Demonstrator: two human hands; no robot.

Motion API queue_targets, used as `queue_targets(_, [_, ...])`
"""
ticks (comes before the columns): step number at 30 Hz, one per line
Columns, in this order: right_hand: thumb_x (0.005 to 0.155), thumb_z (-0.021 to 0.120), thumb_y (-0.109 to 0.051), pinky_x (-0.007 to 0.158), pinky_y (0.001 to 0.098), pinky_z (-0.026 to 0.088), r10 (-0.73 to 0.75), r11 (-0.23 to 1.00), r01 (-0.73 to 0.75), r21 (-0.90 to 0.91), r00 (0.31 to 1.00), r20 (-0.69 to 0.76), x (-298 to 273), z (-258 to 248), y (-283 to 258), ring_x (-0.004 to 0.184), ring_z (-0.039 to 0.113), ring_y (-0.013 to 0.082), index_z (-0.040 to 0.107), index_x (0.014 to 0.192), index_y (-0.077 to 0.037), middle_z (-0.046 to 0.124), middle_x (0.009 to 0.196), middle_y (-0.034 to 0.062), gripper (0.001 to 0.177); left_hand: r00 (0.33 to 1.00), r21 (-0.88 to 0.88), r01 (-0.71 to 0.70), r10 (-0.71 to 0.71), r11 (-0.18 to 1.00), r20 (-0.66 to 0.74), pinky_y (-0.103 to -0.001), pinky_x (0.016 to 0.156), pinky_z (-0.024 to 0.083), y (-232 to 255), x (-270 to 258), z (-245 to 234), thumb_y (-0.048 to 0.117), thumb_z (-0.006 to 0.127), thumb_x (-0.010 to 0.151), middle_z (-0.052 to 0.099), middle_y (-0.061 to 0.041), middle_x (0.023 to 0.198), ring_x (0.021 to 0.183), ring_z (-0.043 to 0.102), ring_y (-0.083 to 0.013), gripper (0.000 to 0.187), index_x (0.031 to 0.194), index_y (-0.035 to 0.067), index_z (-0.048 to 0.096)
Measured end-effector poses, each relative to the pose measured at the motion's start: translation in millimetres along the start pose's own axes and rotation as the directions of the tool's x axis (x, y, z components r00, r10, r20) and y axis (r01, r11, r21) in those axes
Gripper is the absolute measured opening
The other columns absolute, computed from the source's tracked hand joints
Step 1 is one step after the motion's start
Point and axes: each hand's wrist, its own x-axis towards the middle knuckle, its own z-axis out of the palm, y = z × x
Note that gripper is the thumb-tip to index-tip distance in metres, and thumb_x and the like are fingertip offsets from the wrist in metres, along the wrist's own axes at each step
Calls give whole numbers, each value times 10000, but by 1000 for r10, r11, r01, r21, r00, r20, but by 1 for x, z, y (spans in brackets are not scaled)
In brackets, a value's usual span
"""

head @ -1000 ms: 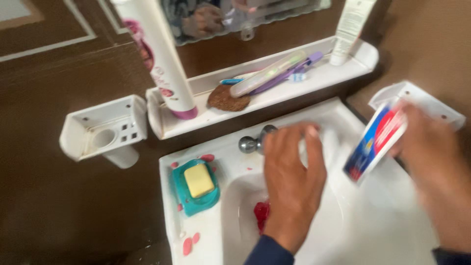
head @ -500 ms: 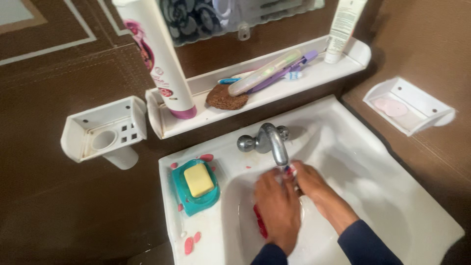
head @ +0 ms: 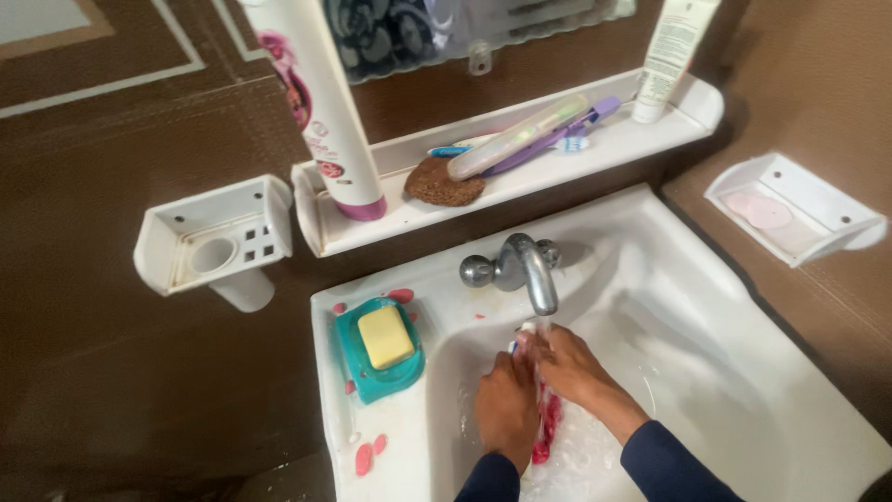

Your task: The person removes items from a bathroom counter, rinses a toothbrush cup and a red cloth under running water, then places the cup, toothpaste, and toothbrushes into a wall-mounted holder. The person also moves a shampoo bottle and a sponge to the sink edge and wipes the sink area with the cloth.

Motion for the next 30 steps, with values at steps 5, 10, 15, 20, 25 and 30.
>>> queue_targets(5, [1011, 503, -454, 770, 423, 536, -49, 999, 50, -8, 936, -348, 0, -15, 6, 804, 676, 275, 621, 1104, -44, 710, 906, 168, 436, 996, -21, -76, 77, 997, 36, -555, 710, 482, -5, -7, 4, 540, 548, 987, 681, -273, 787, 794, 650, -479, 562, 811, 22, 677])
queue_targets(10, [999, 514, -474, 724, 418, 540, 19, 1000, -15, 14, 960, -280, -33, -41, -17, 764, 666, 251, 624, 1040, -45, 705, 852, 142, 445, 947, -301, 83, 18, 950, 320, -442, 647, 519, -36, -19, 20, 610, 541, 948, 694, -164, 714, 656, 674, -285, 616, 890, 22, 717])
queue_targets(15, [965, 556, -447, 703, 381, 539, 56, 998, -51, 26, 950, -306, -75, -34, -60, 730, 677, 237, 645, 1081, -65, 719, 821, 125, 408, 906, -343, 104, 53, 933, 419, -367, 744, 503, -48, -22, 24, 654, 451, 991, 725, -131, 894, 784, 658, -197, 684, 1102, 23, 693])
queue_targets(20, [979, 571, -417, 665, 403, 536, 37, 999, -43, -11, 941, -336, -103, -27, -97, 698, 662, 240, 627, 1114, -51, 709, 810, 161, 394, 881, -535, 369, -101, 760, 463, -386, 726, 535, -42, -36, -3, 623, 323, 968, 683, -81, 865, 770, 660, -217, 684, 1216, 78, 654])
queue_targets(25, [986, 575, -358, 623, 415, 509, -34, 999, 25, -28, 907, -421, -122, -13, -130, 624, 633, 283, 601, 1165, -38, 675, 735, 192, 368, 963, -536, 12, 133, 844, 232, -355, 757, 488, -29, -37, -50, 576, 324, 1075, 623, -133, 882, 802, 593, -226, 652, 1117, 2, 632])
queue_targets(30, [975, 610, -288, 643, 382, 511, -125, 991, 131, -11, 917, -378, -118, 14, -154, 668, 662, 236, 635, 1089, -26, 699, 773, 152, 287, 960, -560, 28, 133, 828, 245, -373, 757, 523, -8, -33, -108, 480, 479, 1001, 685, -153, 933, 824, 648, -251, 482, 1206, 63, 609])
